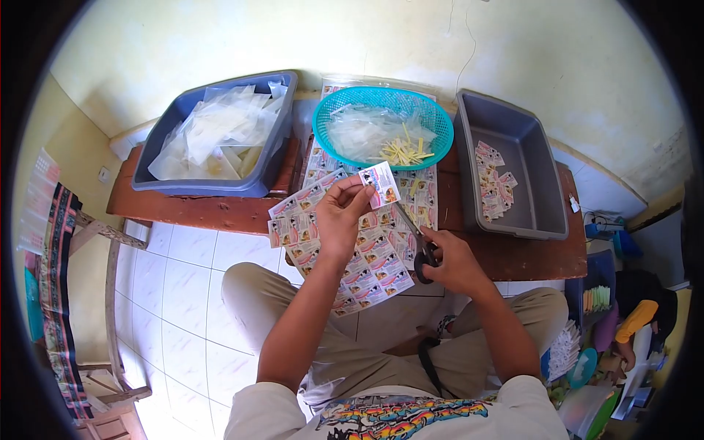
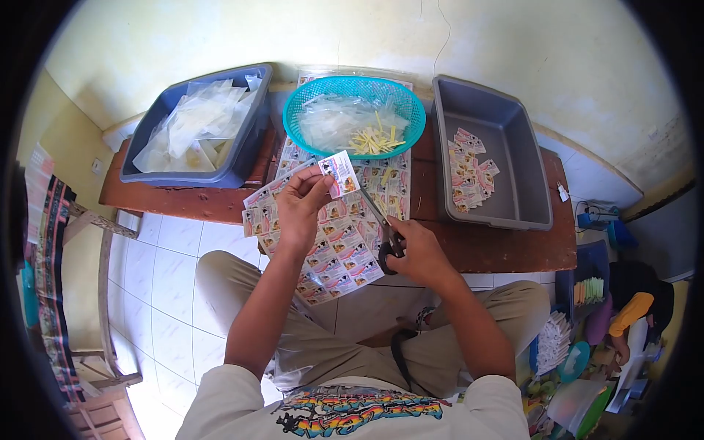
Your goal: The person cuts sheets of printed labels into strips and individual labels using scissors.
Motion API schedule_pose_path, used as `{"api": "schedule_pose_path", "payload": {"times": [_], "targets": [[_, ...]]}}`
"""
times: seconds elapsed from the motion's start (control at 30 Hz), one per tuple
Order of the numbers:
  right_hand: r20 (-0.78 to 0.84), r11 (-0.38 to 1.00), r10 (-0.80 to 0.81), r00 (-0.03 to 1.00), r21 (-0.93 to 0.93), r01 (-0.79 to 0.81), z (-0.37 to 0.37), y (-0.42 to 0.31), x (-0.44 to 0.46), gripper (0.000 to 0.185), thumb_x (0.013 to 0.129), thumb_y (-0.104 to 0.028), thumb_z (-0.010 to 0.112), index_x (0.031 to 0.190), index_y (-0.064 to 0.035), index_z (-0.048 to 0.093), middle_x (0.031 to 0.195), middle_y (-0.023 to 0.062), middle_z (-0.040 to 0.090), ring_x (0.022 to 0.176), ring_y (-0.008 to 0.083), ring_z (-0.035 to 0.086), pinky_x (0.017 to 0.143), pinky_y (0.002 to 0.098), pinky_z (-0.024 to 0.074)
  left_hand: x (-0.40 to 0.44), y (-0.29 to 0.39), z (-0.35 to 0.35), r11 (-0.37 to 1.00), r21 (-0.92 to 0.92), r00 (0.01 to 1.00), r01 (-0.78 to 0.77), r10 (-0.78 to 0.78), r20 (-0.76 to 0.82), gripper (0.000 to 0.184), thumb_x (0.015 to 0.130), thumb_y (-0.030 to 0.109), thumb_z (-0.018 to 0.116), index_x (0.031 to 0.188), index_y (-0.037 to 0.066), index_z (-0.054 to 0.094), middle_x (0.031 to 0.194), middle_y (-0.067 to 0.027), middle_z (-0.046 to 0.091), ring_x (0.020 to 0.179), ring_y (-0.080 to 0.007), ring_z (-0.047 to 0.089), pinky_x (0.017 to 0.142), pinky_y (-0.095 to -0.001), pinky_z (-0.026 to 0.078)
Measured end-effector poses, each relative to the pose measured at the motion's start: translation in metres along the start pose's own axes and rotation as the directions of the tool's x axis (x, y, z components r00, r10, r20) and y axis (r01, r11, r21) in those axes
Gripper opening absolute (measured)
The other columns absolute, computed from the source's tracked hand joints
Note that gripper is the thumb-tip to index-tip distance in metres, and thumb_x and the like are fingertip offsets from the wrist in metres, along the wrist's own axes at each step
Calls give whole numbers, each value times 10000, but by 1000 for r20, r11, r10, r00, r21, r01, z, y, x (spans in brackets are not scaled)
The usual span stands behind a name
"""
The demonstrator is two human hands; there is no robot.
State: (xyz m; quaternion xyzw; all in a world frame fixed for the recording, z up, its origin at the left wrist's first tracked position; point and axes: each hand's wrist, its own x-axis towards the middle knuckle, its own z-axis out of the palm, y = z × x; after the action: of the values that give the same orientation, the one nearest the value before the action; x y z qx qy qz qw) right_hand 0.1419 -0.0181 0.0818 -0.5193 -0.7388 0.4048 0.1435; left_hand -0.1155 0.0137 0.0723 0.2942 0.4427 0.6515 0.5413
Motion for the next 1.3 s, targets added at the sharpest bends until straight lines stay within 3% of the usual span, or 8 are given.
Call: {"api": "schedule_pose_path", "payload": {"times": [0.03,0.13,0.27,0.33,0.53,0.77,1.03,1.3], "targets": [[28,994,20,999,110,-23,-2,-4,-2,884,784,-38,866,1596,-23,518,1259,144,634,988,211,730,838,322,598,2,1,0,1000,-7,1000,-9,9,-10,236,1012,33,752,1231,-32,693,1107,-113,782,963,-153,756,875,-344,654],[77,947,64,995,311,-85,-6,-14,-7,941,781,-19,932,1616,-33,499,1292,93,582,1006,151,704,814,273,583,8,2,-2,999,-32,999,-33,32,-32,222,1014,31,748,1220,-31,692,1097,-112,783,961,-155,758,868,-342,653],[75,933,57,996,350,-80,-8,-17,-10,994,771,-63,981,1631,-40,482,1298,71,554,1041,130,669,856,262,567,12,7,-3,999,-23,997,-35,34,-68,245,1003,27,766,1228,-36,695,1106,-112,773,971,-148,747,875,-332,658],[37,866,2,999,501,-20,-8,-22,-11,1028,763,-162,1003,1647,-100,482,1235,83,593,894,126,668,783,281,575,13,7,-4,999,-32,996,-43,41,-75,229,1005,23,762,1217,-36,698,1105,-113,772,972,-144,744,880,-329,654],[94,771,-34,995,636,-33,-10,-33,-14,1016,813,-83,963,1675,-105,426,1254,76,539,957,138,672,824,275,604,10,5,1,999,40,997,-26,29,-74,232,995,23,777,1205,-41,701,1099,-111,772,962,-132,735,867,-310,643],[93,775,-26,995,630,-38,-9,-39,-10,993,826,-83,952,1670,-103,429,1260,80,554,1014,170,694,856,287,630,3,-5,9,998,64,999,-11,14,-41,254,982,23,794,1206,-48,697,1074,-118,775,916,-120,735,813,-283,634],[29,769,-38,999,639,11,-5,-37,-7,966,831,-49,937,1661,-105,446,1393,79,569,999,134,659,847,271,620,-5,-5,16,995,100,1000,-10,11,-10,242,977,16,796,1192,-50,707,1040,-109,778,886,-105,726,781,-269,631],[16,770,-40,999,638,21,-4,-40,-7,963,831,-31,931,1660,-103,447,1384,80,595,1015,133,666,848,265,616,-10,-5,19,993,117,1000,-12,12,0,240,974,26,804,1182,-48,712,1017,-98,779,864,-104,720,771,-272,631]]}}
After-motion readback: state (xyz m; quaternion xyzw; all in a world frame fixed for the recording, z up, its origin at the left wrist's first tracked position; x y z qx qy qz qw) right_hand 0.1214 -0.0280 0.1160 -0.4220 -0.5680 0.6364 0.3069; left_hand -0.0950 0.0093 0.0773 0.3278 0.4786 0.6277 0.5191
